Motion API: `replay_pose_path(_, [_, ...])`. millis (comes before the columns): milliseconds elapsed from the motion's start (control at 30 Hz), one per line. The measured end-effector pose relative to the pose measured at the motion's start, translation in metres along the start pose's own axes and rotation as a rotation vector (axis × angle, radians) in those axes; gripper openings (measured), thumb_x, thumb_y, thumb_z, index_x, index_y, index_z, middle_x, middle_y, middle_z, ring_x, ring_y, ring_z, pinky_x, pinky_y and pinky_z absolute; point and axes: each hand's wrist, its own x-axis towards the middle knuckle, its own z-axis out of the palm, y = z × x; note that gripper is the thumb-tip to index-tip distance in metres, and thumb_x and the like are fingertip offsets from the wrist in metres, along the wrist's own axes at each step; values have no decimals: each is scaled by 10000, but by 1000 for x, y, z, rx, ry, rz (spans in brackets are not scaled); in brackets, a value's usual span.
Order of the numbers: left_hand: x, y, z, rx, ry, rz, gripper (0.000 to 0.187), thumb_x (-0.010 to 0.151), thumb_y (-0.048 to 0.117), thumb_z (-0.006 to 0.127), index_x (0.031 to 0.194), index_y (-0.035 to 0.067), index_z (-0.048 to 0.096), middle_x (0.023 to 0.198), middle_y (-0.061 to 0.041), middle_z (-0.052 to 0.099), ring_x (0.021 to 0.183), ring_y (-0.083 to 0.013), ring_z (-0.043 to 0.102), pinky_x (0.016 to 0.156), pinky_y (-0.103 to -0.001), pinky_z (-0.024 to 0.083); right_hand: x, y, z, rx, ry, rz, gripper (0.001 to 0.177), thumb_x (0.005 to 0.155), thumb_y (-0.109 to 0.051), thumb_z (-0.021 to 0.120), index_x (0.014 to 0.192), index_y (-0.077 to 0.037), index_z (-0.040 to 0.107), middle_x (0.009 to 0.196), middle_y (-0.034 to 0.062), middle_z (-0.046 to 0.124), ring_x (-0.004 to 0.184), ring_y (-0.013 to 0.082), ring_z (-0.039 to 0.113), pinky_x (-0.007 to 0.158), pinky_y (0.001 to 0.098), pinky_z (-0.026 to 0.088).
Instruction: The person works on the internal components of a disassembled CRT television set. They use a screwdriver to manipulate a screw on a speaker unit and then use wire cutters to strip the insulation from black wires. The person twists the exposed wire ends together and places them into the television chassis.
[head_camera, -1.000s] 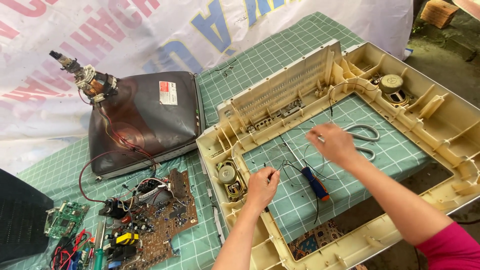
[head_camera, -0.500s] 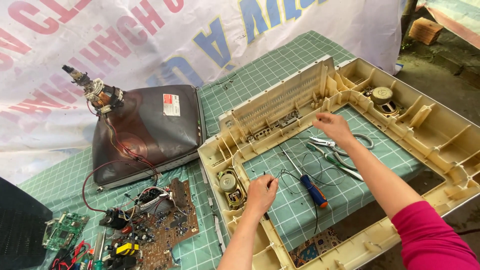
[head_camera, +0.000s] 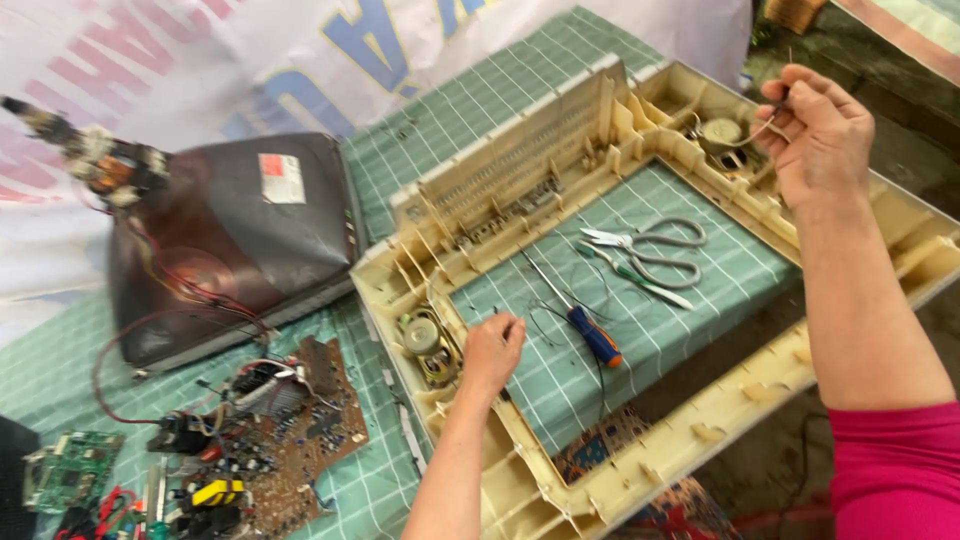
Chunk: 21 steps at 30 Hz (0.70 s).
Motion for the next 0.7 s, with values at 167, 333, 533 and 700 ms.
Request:
replay_pose_path(167, [1, -1, 3, 35, -19, -13, 203, 996, 218, 627, 886, 91, 742, 757, -65, 747, 628, -163, 650, 684, -289, 586, -30, -2, -16, -131, 36, -40, 156, 1051, -92, 652, 1173, -137, 738, 1034, 3, 759, 807, 67, 710, 722, 177, 627])
replay_pose_path(333, [-4, 3, -1, 6, 79, 28, 169, 941, 178, 644, 913, 79, 778, 740, -61, 761, 580, -164, 630, 599, -282, 539, -56, 11, -20, -240, -114, -80, 187, 1080, -48, 630, 1238, -119, 701, 1126, 21, 739, 885, 75, 716, 839, 155, 651])
replay_pose_path(533, [-5, 5, -9, -114, 386, 141, 149, 912, 168, 655, 891, 45, 736, 683, -70, 689, 567, -215, 576, 570, -331, 483, -71, 65, 3, -483, -397, -20, 228, 1093, -27, 584, 1315, -59, 625, 1199, 33, 679, 991, 95, 679, 854, 182, 583])
replay_pose_path(700, [-3, -10, -9, -124, 407, 163, 205, 1002, 214, 601, 866, 126, 727, 685, -62, 679, 629, -260, 689, 615, -377, 569, -102, 96, 30, -1152, -672, -164, 538, 899, -62, 751, 1416, 7, 619, 1358, 281, 616, 1220, 491, 584, 904, 480, 571])
